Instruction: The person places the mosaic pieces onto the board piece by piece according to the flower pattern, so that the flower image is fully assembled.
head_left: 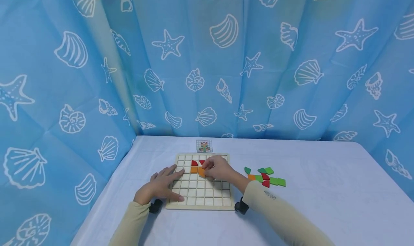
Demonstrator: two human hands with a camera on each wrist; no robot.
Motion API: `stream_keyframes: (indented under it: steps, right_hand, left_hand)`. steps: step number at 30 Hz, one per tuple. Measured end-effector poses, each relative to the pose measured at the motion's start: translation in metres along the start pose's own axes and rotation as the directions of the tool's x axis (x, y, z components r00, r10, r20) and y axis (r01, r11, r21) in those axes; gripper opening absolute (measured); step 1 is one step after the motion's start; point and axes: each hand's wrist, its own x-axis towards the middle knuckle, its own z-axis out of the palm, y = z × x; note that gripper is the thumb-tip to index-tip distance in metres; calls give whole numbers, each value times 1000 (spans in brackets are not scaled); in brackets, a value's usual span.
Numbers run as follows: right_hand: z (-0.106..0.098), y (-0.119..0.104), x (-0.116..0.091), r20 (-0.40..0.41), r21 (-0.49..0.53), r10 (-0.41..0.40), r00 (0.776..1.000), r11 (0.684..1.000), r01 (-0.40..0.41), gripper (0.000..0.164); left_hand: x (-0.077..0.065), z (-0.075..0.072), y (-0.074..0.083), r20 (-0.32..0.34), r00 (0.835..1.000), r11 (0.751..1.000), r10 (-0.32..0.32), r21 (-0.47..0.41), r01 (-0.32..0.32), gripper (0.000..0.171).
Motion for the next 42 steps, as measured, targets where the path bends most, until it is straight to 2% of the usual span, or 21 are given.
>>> stream_keyframes:
  steps: [4, 9, 18, 27, 33, 39, 42]
  right_hand:
    - [2, 2, 0, 10, -72, -36, 999, 997, 37, 7]
    - [4, 2, 1, 21, -196, -83, 996, 977, 86, 5]
    - [5, 0, 2, 44, -263, -98, 994, 959, 106, 3]
    - [4, -3, 1, 62, -248, -92, 994, 963, 105, 5]
    - [0, -1, -1, 86, -198, -75, 993, 976, 91, 6]
    - [-12, 8, -4, 99, -112, -80, 992, 990, 91, 14]
    - [-22, 14, -5, 87, -76, -41, 995, 996, 48, 16]
  left_hand:
    - [0, 0, 1, 1, 1000, 1000, 0, 2, 0, 105]
    - [-1, -1, 2, 0, 1000, 1000, 0, 9, 0, 105]
    - [0, -1, -1, -15, 1000, 1000, 15, 11, -15, 104]
    - [0, -4, -1, -15, 1000, 1000, 17, 18, -16, 104]
    - [-2, -2, -1, -7, 1000, 1000, 22, 8, -22, 104]
    - [-3, -1, 0, -14, 999, 999, 35, 0, -35, 103]
    - [-3, 0, 0, -17, 999, 999, 38, -2, -38, 103]
